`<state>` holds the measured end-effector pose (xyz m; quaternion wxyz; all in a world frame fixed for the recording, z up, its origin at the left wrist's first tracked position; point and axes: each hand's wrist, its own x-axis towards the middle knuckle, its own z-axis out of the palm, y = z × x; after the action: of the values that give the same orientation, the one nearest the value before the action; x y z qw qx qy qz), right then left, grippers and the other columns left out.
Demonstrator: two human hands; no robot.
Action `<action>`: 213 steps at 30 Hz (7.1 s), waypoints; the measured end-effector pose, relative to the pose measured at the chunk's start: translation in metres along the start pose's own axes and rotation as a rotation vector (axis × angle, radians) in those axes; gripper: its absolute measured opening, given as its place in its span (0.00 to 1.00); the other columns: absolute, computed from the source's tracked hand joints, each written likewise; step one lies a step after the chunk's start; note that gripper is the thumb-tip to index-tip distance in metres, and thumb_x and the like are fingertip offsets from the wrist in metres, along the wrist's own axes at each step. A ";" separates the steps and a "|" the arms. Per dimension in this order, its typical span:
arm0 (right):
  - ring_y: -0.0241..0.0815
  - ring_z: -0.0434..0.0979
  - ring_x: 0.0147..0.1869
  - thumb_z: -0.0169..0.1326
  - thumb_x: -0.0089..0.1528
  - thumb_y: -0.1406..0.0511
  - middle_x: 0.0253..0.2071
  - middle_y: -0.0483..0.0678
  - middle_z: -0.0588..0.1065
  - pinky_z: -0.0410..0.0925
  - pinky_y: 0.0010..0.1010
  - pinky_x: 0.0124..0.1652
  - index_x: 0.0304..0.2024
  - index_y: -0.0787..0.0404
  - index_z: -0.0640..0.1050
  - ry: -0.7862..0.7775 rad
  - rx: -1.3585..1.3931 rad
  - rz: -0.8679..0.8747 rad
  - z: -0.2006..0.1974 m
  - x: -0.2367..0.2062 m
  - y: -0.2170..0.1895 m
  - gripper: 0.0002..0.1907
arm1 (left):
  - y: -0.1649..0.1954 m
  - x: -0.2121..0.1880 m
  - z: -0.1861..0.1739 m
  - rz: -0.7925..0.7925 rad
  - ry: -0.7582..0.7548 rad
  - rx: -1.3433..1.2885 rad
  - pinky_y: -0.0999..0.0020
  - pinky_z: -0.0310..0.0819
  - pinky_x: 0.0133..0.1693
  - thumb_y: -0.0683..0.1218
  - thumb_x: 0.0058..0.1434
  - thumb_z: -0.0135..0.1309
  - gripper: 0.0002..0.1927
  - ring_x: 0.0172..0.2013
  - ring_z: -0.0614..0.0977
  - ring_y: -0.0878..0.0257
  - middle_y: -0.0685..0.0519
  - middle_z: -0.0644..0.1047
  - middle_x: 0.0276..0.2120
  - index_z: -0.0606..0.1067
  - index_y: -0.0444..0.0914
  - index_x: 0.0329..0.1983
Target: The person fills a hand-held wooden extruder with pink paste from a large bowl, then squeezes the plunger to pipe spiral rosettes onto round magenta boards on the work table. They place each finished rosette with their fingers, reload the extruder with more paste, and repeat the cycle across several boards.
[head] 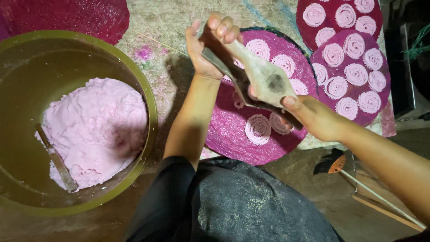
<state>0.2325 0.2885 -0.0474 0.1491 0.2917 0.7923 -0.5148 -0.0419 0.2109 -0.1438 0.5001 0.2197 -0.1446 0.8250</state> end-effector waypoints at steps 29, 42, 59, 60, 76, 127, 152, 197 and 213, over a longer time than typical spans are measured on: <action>0.42 0.73 0.26 0.31 0.66 0.38 0.21 0.48 0.74 0.68 0.35 0.30 0.27 0.64 0.76 0.077 -0.053 0.032 0.005 0.008 -0.007 0.41 | 0.007 0.018 0.021 0.037 -0.018 0.073 0.60 0.78 0.49 0.64 0.71 0.40 0.22 0.41 0.77 0.62 0.56 0.72 0.34 0.69 0.42 0.39; 0.41 0.69 0.24 0.31 0.65 0.36 0.19 0.47 0.71 0.63 0.34 0.28 0.26 0.65 0.77 0.198 -0.182 0.114 -0.023 -0.016 0.000 0.43 | -0.031 0.029 0.018 0.086 0.059 0.123 0.58 0.70 0.50 0.64 0.69 0.40 0.22 0.38 0.74 0.60 0.56 0.71 0.33 0.69 0.42 0.39; 0.33 0.69 0.30 0.41 0.68 0.42 0.26 0.43 0.74 0.64 0.28 0.32 0.38 0.61 0.77 0.257 0.048 -0.076 -0.013 0.004 0.008 0.31 | -0.027 -0.041 0.005 -0.494 0.332 1.318 0.70 0.79 0.48 0.35 0.64 0.55 0.21 0.47 0.85 0.61 0.49 0.84 0.46 0.72 0.35 0.61; 0.33 0.69 0.30 0.40 0.68 0.42 0.26 0.43 0.74 0.63 0.28 0.31 0.38 0.61 0.77 0.265 0.028 -0.080 -0.013 0.006 0.009 0.31 | -0.027 -0.042 0.005 -0.493 0.327 1.375 0.70 0.79 0.47 0.35 0.64 0.56 0.21 0.46 0.86 0.62 0.49 0.84 0.45 0.73 0.36 0.60; 0.39 0.76 0.40 0.36 0.64 0.30 0.37 0.49 0.77 0.69 0.32 0.41 0.52 0.69 0.75 0.341 0.471 -0.347 0.033 -0.014 0.087 0.49 | 0.002 -0.126 0.010 -0.187 0.221 2.301 0.58 0.76 0.31 0.47 0.64 0.61 0.10 0.29 0.83 0.53 0.47 0.82 0.31 0.83 0.45 0.47; 0.40 0.77 0.38 0.34 0.67 0.36 0.33 0.48 0.77 0.68 0.34 0.40 0.46 0.68 0.78 0.074 -0.267 -0.170 0.011 0.068 -0.049 0.43 | 0.055 -0.020 0.035 0.186 0.141 0.213 0.60 0.71 0.51 0.67 0.72 0.40 0.23 0.35 0.71 0.64 0.59 0.66 0.30 0.66 0.44 0.37; 0.40 0.72 0.28 0.31 0.66 0.38 0.22 0.46 0.73 0.66 0.35 0.30 0.43 0.66 0.79 0.127 -0.362 -0.202 -0.009 0.067 -0.059 0.41 | 0.064 0.000 0.048 0.268 0.171 0.342 0.59 0.71 0.44 0.70 0.68 0.37 0.28 0.31 0.70 0.64 0.59 0.66 0.26 0.66 0.43 0.34; 0.34 0.73 0.26 0.40 0.69 0.43 0.24 0.45 0.73 0.69 0.29 0.28 0.36 0.62 0.74 0.215 0.132 -0.261 0.017 0.063 -0.006 0.30 | 0.015 -0.114 0.033 -0.431 0.792 1.703 0.61 0.77 0.38 0.55 0.67 0.48 0.32 0.33 0.80 0.57 0.47 0.84 0.41 0.59 0.44 0.73; 0.38 0.74 0.35 0.40 0.69 0.35 0.34 0.48 0.73 0.68 0.31 0.35 0.55 0.66 0.72 0.518 0.702 -0.530 0.026 0.005 0.092 0.41 | 0.094 -0.183 0.151 -0.161 0.531 2.470 0.59 0.70 0.52 0.45 0.61 0.59 0.13 0.51 0.78 0.51 0.47 0.79 0.49 0.81 0.40 0.49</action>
<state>0.2829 0.2940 -0.1281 -0.2948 0.2312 0.6292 -0.6810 -0.0183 -0.0407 -0.1087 0.0246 0.3751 0.8377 0.3962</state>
